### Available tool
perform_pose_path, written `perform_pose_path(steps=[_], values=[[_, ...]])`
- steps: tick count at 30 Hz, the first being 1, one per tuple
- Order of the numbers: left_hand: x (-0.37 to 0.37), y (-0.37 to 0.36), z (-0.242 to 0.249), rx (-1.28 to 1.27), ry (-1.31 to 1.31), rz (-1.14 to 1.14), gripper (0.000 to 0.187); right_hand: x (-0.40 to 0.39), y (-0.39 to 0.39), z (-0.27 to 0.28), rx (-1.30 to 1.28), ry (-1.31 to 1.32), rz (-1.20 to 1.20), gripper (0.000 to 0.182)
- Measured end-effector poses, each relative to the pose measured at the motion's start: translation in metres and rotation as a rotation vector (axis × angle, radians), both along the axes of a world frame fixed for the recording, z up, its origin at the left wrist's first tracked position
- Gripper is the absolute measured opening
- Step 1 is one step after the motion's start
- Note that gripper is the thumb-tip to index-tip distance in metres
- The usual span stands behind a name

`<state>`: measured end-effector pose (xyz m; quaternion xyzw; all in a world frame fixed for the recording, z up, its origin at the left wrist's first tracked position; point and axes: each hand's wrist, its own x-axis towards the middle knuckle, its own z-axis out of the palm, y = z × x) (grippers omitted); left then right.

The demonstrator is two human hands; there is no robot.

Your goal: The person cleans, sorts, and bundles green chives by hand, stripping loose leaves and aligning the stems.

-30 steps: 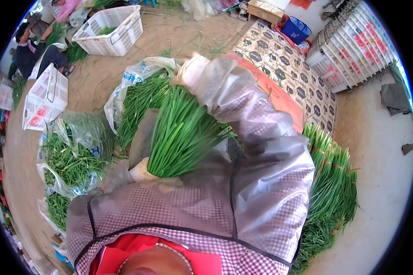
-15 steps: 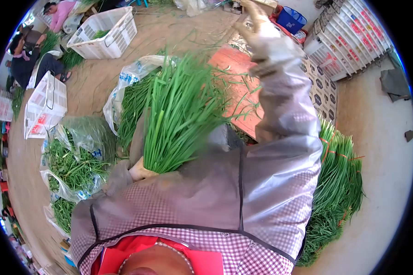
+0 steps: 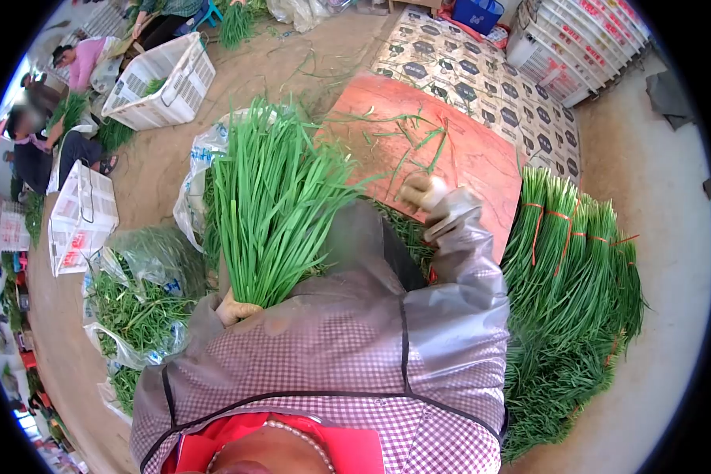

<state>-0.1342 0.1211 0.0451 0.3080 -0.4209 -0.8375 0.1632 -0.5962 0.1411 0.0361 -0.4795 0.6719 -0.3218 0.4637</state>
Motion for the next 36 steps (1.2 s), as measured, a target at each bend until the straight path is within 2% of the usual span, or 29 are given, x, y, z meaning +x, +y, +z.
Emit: perform_pose_path(steps=[4, 6, 7, 8, 10, 12, 16, 18, 19, 21, 23, 25, 27, 30, 31, 33, 34, 36], values=[[0.001, 0.001, 0.003, 0.028, -0.034, 0.004, 0.064, 0.013, -0.017, -0.019, -0.11, -0.024, 0.033, 0.024], [0.003, 0.001, 0.006, 0.054, -0.046, 0.002, 0.064, 0.015, -0.014, -0.007, 0.101, 0.059, 0.109, 0.024], [0.005, 0.002, 0.006, 0.065, -0.052, 0.001, 0.064, 0.008, -0.008, -0.013, 0.104, 0.063, 0.088, 0.024], [0.005, 0.002, 0.006, 0.077, -0.063, 0.005, 0.064, 0.002, -0.004, -0.024, 0.021, 0.243, 0.157, 0.024], [0.008, 0.004, 0.007, 0.096, -0.073, 0.015, 0.064, -0.014, 0.0, -0.042, -0.055, 0.428, 0.227, 0.025], [0.01, 0.007, 0.007, 0.107, -0.082, 0.026, 0.064, -0.036, -0.004, -0.052, 0.108, 0.365, -0.333, 0.025], [0.009, 0.009, 0.01, 0.121, -0.098, 0.036, 0.064, -0.084, -0.016, -0.113, -0.051, 0.516, -0.501, 0.036], [0.01, 0.01, 0.011, 0.128, -0.104, 0.04, 0.064, -0.08, -0.035, -0.135, -0.127, 0.307, -0.627, 0.054], [0.008, 0.009, 0.012, 0.121, -0.108, 0.038, 0.064, -0.068, -0.039, -0.128, -0.092, 0.788, -0.533, 0.067], [0.008, 0.01, 0.013, 0.122, -0.115, 0.038, 0.064, -0.04, -0.061, -0.13, -0.008, 0.731, -0.593, 0.067], [0.007, 0.01, 0.014, 0.122, -0.127, 0.043, 0.064, -0.029, -0.087, -0.139, -0.096, 0.706, -0.41, 0.074], [0.006, 0.011, 0.014, 0.128, -0.132, 0.045, 0.064, -0.02, -0.121, -0.136, -0.118, 0.425, -0.002, 0.065], [0.005, 0.012, 0.015, 0.131, -0.141, 0.045, 0.064, 0.004, -0.128, -0.144, -0.446, 0.524, 0.049, 0.053], [0.006, 0.012, 0.015, 0.139, -0.144, 0.046, 0.064, 0.004, -0.097, -0.075, -0.457, 0.537, -0.048, 0.047], [0.006, 0.012, 0.015, 0.143, -0.148, 0.047, 0.064, -0.017, -0.099, -0.082, -0.531, 0.567, -0.075, 0.05], [0.007, 0.013, 0.015, 0.148, -0.148, 0.049, 0.064, -0.041, -0.074, -0.088, -0.23, 0.895, -0.453, 0.055], [0.007, 0.013, 0.015, 0.152, -0.146, 0.051, 0.064, -0.056, -0.062, -0.082, -0.098, 0.915, -0.595, 0.059], [0.007, 0.014, 0.014, 0.153, -0.142, 0.049, 0.064, -0.078, -0.04, -0.079, 0.137, 0.994, -0.636, 0.061]])
